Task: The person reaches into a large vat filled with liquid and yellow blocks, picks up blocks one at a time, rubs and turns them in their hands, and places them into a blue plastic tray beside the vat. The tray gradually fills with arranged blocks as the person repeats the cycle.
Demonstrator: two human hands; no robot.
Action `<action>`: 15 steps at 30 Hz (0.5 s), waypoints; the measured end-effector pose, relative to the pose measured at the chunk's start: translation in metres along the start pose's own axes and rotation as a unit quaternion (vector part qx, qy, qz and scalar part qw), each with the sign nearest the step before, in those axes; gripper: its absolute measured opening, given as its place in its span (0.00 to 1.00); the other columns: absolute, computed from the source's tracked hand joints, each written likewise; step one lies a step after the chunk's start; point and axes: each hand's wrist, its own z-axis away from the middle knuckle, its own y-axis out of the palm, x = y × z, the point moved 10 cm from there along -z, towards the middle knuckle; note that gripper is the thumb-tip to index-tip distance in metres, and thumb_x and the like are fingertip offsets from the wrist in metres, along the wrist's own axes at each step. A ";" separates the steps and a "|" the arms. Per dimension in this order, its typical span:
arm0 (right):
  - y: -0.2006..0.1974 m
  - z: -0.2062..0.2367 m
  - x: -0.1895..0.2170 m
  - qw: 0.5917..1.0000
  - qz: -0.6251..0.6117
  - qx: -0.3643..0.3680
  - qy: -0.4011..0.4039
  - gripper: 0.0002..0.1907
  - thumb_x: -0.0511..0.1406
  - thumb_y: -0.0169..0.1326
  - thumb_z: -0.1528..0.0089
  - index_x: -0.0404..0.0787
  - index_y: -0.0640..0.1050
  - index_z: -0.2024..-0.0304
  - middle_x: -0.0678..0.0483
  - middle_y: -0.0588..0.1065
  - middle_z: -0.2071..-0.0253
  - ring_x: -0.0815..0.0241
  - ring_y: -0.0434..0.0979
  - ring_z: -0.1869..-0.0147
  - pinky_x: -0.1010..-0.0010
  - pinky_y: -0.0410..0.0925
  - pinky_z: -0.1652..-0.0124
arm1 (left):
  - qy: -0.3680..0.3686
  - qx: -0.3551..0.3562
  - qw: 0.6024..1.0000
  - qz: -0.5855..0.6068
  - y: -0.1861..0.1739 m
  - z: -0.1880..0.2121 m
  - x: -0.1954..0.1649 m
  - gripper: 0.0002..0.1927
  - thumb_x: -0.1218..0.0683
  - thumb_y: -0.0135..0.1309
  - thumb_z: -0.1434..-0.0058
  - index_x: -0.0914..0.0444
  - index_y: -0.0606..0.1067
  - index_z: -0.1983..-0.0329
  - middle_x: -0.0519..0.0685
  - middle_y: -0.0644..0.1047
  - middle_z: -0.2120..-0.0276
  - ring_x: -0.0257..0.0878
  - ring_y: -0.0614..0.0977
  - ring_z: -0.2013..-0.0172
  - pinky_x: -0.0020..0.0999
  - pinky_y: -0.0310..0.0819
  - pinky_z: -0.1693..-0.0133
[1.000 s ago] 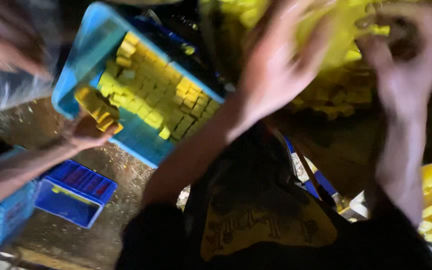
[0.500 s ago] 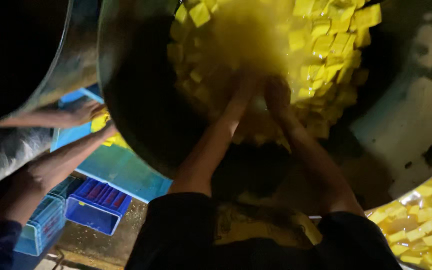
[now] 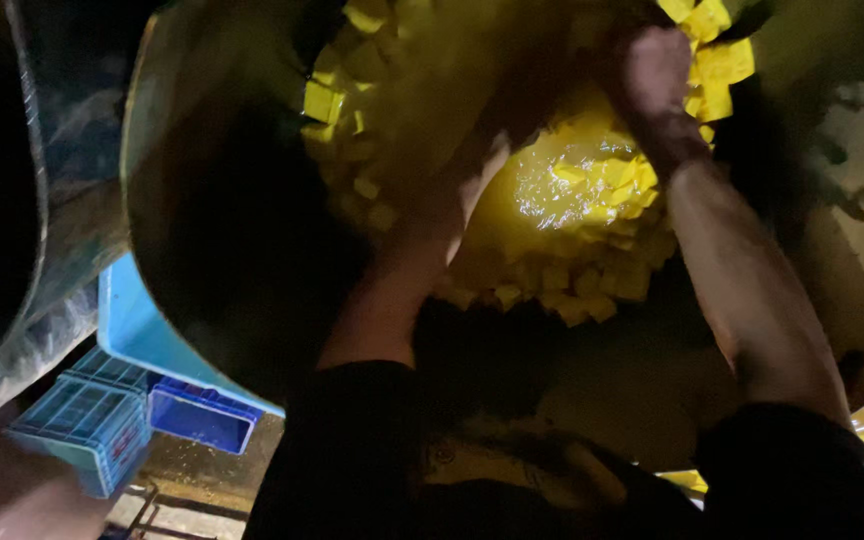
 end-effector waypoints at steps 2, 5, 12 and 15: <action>0.016 -0.009 0.004 0.997 0.067 0.019 -0.041 0.13 0.47 0.63 0.33 0.46 0.86 0.59 0.48 0.80 0.67 0.48 0.80 0.64 0.56 0.71 0.65 | -0.006 0.011 1.000 0.017 -0.001 -0.010 0.005 0.24 0.45 0.49 0.39 0.63 0.75 0.44 0.56 0.78 0.63 0.42 0.78 0.67 0.35 0.72 0.70; 0.036 -0.015 0.000 0.999 0.000 0.043 -0.024 0.17 0.44 0.64 0.35 0.47 0.82 0.46 0.48 0.79 0.66 0.49 0.79 0.64 0.58 0.72 0.66 | -0.028 0.020 0.997 0.070 -0.003 -0.006 0.020 0.24 0.45 0.48 0.37 0.62 0.75 0.43 0.56 0.78 0.62 0.41 0.77 0.67 0.34 0.72 0.70; 0.002 0.011 0.018 0.953 -0.265 -0.045 -0.141 0.24 0.37 0.68 0.38 0.36 0.76 0.43 0.43 0.80 0.57 0.52 0.82 0.55 0.62 0.75 0.59 | -0.146 -0.020 0.926 0.348 -0.011 0.045 0.068 0.23 0.45 0.45 0.33 0.62 0.73 0.41 0.55 0.77 0.61 0.39 0.76 0.67 0.31 0.71 0.71; 0.045 0.045 -0.001 0.744 -0.634 0.125 0.173 0.29 0.42 0.63 0.36 0.36 0.77 0.35 0.57 0.83 0.53 0.58 0.81 0.51 0.70 0.69 0.61 | -0.237 -0.091 0.808 0.531 0.009 0.068 0.085 0.22 0.45 0.44 0.30 0.62 0.73 0.40 0.55 0.76 0.61 0.38 0.75 0.67 0.30 0.70 0.72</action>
